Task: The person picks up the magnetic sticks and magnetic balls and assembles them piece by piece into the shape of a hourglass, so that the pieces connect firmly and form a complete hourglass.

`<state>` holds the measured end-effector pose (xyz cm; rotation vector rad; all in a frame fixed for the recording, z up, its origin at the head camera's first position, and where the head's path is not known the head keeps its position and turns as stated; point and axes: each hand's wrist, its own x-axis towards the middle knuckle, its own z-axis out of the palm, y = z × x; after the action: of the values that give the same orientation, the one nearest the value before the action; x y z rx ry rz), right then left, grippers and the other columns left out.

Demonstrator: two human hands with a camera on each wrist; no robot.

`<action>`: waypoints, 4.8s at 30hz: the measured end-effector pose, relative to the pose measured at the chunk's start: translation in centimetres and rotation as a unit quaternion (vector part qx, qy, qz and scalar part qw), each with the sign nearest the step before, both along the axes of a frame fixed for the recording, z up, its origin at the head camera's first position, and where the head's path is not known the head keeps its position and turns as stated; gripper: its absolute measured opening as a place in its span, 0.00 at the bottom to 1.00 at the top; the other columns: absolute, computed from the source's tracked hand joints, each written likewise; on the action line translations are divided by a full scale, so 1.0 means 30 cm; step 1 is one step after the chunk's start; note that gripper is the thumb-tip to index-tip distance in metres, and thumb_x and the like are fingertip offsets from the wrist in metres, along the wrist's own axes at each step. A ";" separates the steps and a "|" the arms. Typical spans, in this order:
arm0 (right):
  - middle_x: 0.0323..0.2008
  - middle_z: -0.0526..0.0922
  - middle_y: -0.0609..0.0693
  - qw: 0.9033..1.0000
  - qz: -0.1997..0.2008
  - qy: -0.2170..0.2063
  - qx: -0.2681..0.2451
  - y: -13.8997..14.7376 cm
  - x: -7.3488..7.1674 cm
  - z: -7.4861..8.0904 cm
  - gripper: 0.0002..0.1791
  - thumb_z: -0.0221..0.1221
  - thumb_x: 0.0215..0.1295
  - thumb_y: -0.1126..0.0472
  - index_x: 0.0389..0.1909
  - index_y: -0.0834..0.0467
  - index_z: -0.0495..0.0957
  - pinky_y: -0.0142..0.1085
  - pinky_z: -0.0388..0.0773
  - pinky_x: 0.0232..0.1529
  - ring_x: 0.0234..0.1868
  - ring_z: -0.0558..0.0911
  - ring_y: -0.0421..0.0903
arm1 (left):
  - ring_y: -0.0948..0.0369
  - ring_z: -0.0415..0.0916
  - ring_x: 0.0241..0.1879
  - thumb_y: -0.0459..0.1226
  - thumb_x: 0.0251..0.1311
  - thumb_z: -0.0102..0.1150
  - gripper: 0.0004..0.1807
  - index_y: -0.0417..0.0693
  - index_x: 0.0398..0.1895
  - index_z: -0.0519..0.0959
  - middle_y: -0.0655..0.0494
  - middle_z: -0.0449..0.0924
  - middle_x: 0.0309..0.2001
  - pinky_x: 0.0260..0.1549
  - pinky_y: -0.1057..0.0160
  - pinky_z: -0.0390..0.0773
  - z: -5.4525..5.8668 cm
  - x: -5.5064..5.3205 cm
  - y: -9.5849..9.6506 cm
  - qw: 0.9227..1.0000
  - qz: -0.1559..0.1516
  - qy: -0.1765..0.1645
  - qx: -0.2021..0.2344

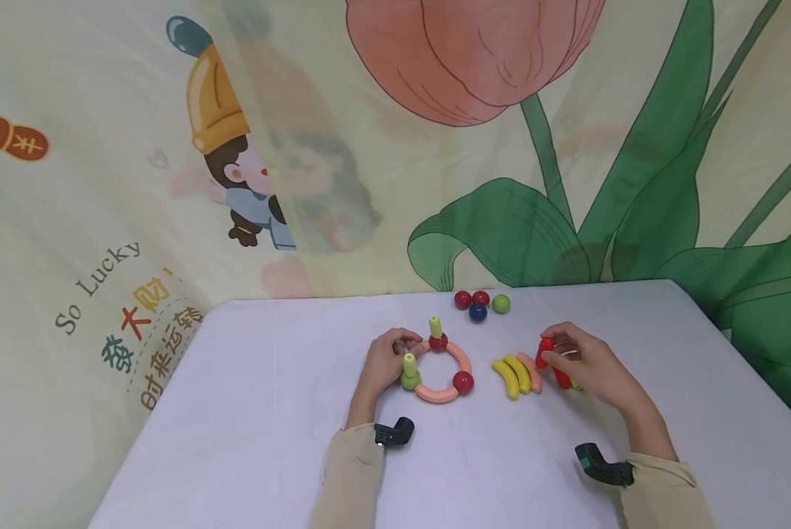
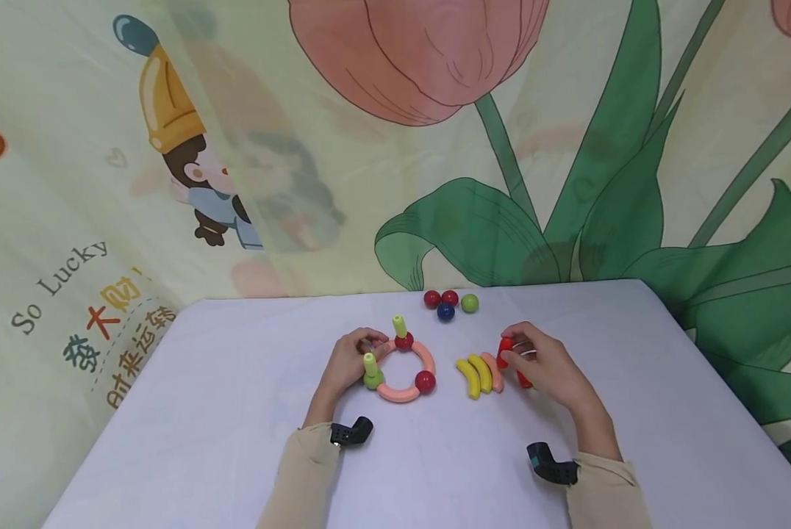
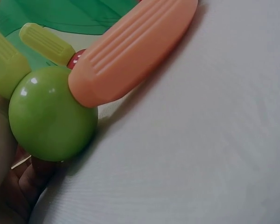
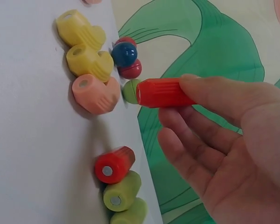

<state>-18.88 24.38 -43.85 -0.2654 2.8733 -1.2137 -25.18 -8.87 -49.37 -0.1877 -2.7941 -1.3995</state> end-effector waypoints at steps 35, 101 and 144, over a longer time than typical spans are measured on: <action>0.45 0.80 0.52 0.999 0.046 -0.003 -0.013 -0.148 -0.003 -0.015 0.20 0.60 0.62 0.61 0.54 0.56 0.69 0.47 0.78 0.49 0.48 0.79 0.51 | 0.64 0.68 0.26 0.50 0.54 0.65 0.12 0.56 0.38 0.83 0.59 0.77 0.31 0.26 0.67 0.67 -0.004 -0.001 0.001 1.000 -0.008 0.008 0.018; 0.43 0.83 0.47 0.993 0.079 0.092 0.013 -0.349 0.030 -0.028 0.21 0.65 0.56 0.65 0.52 0.53 0.74 0.35 0.81 0.42 0.42 0.82 0.42 | 0.63 0.68 0.27 0.49 0.55 0.64 0.11 0.57 0.38 0.83 0.60 0.77 0.32 0.27 0.67 0.66 0.006 0.000 0.002 1.000 0.000 0.002 0.009; 0.54 0.72 0.56 0.996 0.016 0.065 0.063 -0.270 -0.138 -0.046 0.18 0.56 0.65 0.63 0.56 0.57 0.70 0.51 0.75 0.53 0.54 0.73 0.53 | 0.63 0.67 0.27 0.51 0.54 0.65 0.12 0.58 0.38 0.83 0.60 0.77 0.32 0.27 0.67 0.66 0.002 0.008 -0.003 1.000 -0.001 0.005 0.021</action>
<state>-23.03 16.30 -45.24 -0.3987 3.0277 -1.0415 -24.93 -8.96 -49.33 -0.1950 -2.7549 -1.4521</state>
